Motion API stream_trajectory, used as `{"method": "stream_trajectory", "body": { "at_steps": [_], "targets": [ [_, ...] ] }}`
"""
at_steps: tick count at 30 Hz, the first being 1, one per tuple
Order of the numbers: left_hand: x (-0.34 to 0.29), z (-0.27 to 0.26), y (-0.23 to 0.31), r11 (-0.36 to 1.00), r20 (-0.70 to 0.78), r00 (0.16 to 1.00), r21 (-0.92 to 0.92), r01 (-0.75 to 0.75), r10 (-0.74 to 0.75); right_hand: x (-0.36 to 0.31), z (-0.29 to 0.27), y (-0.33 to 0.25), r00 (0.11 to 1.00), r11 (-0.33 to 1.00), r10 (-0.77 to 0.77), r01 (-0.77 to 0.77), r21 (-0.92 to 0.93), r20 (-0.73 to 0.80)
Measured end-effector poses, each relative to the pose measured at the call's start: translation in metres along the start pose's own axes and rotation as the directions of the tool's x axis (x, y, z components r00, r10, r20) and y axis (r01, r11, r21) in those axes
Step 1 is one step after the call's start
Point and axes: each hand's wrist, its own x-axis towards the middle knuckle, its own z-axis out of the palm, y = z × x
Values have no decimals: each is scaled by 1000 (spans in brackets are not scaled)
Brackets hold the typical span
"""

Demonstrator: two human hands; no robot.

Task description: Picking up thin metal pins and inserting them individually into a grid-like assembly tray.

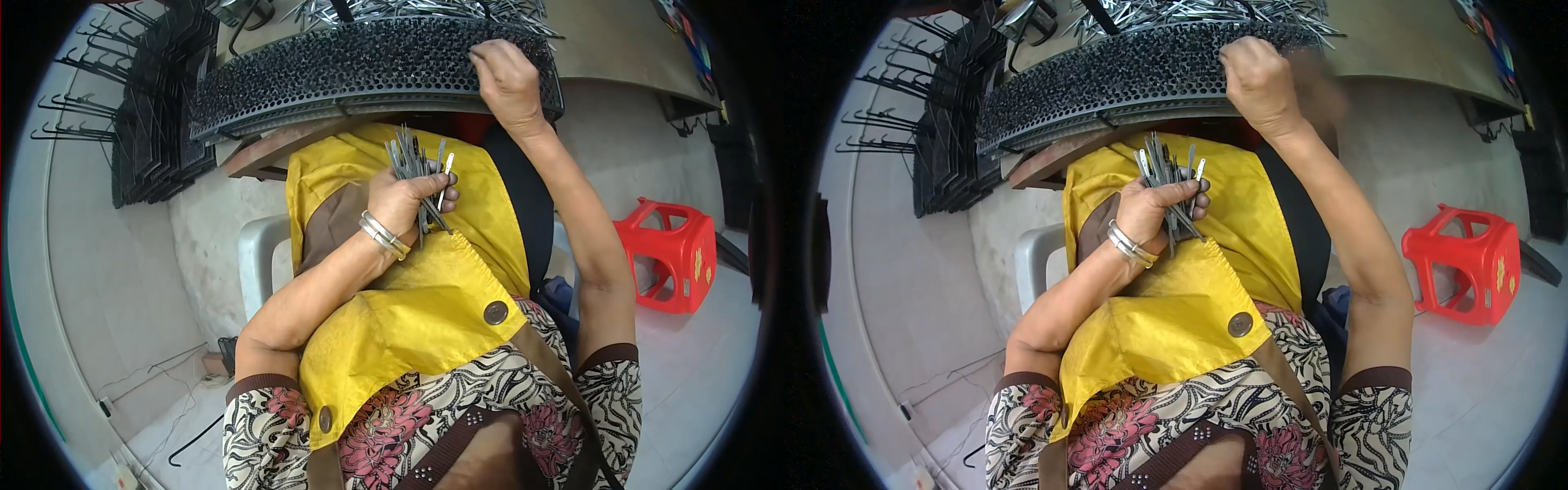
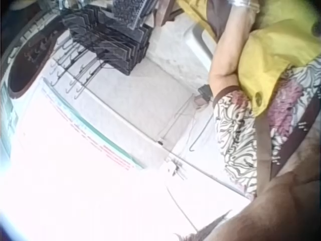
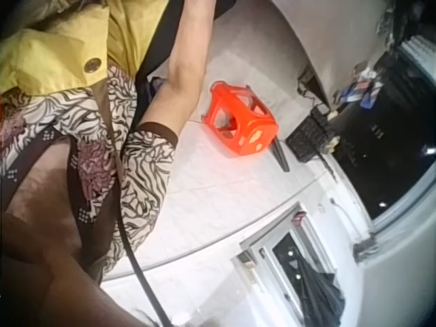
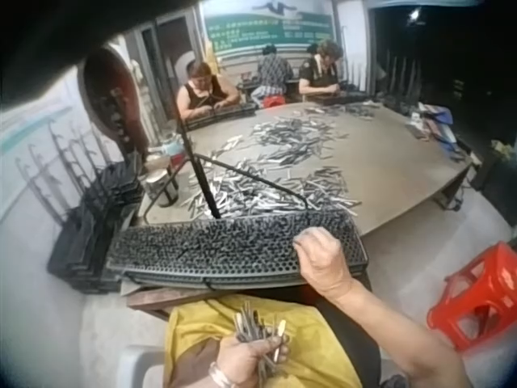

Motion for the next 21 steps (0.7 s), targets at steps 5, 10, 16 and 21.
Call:
{"method": "stream_trajectory", "body": {
  "at_steps": [5, 10, 16, 21],
  "targets": [
    [0, 3, 4, 1000, -21, 1000, -17, 0, 0, -15, -4, -13, 960, 976, 16, 45, -211, 280],
    [0, 1, 5, 999, -33, 999, -37, -17, 16, -33, -29, -69, 684, 601, 462, -710, 368, 565],
    [-3, 4, 5, 999, 14, 1000, -43, -13, 14, -32, -37, -70, 636, 459, 559, -772, 440, 532],
    [-1, 2, 2, 999, -48, 999, -34, 21, -22, -9, -27, -28, 835, 781, 546, -537, 319, 67]
  ]
}}
